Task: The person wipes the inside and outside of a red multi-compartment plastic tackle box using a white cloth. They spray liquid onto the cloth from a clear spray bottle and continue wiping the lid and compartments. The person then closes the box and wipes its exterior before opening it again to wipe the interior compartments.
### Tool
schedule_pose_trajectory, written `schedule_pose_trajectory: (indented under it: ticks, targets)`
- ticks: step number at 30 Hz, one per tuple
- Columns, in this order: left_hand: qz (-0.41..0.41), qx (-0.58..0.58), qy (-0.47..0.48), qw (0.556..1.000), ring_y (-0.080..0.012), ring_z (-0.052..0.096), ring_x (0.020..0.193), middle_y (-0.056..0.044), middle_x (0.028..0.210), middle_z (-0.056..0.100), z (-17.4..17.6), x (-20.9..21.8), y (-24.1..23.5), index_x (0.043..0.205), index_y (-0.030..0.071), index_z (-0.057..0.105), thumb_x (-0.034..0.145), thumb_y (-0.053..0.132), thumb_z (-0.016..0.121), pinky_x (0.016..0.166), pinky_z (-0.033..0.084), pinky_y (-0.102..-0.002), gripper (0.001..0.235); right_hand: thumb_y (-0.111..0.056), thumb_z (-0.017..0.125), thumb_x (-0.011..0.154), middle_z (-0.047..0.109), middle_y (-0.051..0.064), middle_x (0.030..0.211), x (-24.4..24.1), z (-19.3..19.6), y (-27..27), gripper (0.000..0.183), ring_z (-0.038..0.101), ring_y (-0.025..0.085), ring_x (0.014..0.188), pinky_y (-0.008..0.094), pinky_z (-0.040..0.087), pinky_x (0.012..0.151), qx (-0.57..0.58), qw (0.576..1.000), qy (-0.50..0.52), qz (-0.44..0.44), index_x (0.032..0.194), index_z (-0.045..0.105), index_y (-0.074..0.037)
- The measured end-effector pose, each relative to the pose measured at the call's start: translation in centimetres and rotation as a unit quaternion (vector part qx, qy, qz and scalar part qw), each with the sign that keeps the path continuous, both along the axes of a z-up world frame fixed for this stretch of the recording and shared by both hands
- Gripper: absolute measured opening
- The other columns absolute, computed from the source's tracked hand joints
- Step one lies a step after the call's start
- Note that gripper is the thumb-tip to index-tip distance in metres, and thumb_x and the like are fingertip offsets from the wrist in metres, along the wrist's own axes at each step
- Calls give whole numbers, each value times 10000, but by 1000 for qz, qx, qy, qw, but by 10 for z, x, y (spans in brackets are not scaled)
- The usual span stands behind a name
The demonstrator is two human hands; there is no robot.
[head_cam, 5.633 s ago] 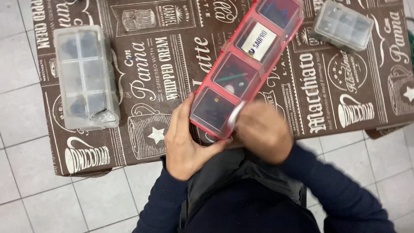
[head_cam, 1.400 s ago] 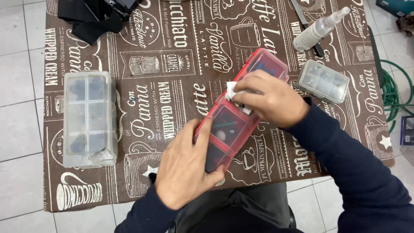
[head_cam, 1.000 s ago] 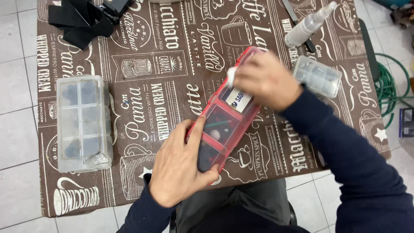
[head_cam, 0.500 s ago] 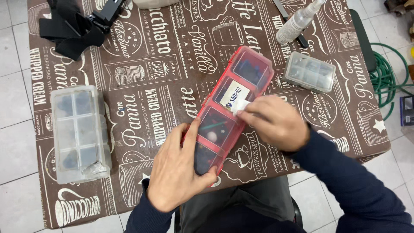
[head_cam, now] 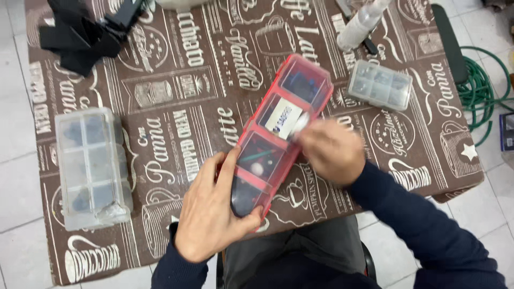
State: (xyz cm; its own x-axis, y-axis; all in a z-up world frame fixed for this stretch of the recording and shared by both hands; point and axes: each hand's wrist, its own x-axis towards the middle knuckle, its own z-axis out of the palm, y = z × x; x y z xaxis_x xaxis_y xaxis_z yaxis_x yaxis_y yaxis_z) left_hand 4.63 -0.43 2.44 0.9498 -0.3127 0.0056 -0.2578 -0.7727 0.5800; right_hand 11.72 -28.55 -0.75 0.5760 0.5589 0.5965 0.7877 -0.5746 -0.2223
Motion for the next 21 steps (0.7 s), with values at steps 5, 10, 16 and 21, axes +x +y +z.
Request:
schedule_pose_trajectory:
  ticks: [5, 10, 16, 21]
  targets:
    - [11, -1, 11, 1000, -367, 586, 1155, -145, 1321, 501, 0, 2, -1, 1520, 111, 410, 637, 494, 815, 828, 555, -515, 1043, 43, 758, 942, 727, 142, 969, 15, 10, -3, 97, 682, 286, 824, 377, 574, 778, 42, 999, 25, -2, 1037, 744, 31]
    - [16, -5, 28, 999, -374, 599, 1122, -146, 1317, 500, -1, 4, -1, 1523, 122, 398, 632, 501, 818, 781, 565, -526, 1055, -55, 782, 946, 691, 71, 764, -3, 15, 13, 171, 602, 227, 647, 346, 499, 635, 61, 995, 43, -64, 796, 699, -42]
    - [10, -1, 17, 1000, -401, 576, 1200, -174, 1369, 486, -3, 1, 1, 1538, 104, 383, 640, 519, 818, 854, 550, -539, 1081, -31, 827, 934, 762, 129, 833, 8, 10, 5, 49, 655, 179, 640, 305, 508, 583, 71, 990, 62, -108, 951, 800, 6]
    - [9, -26, 7, 1000, -381, 582, 1158, -153, 1317, 509, 0, 4, 0, 1505, 85, 403, 627, 474, 808, 860, 537, -522, 1042, -151, 809, 910, 767, 71, 811, -11, 19, 19, 92, 686, 146, 649, 277, 527, 599, 103, 978, 158, -87, 901, 793, -61]
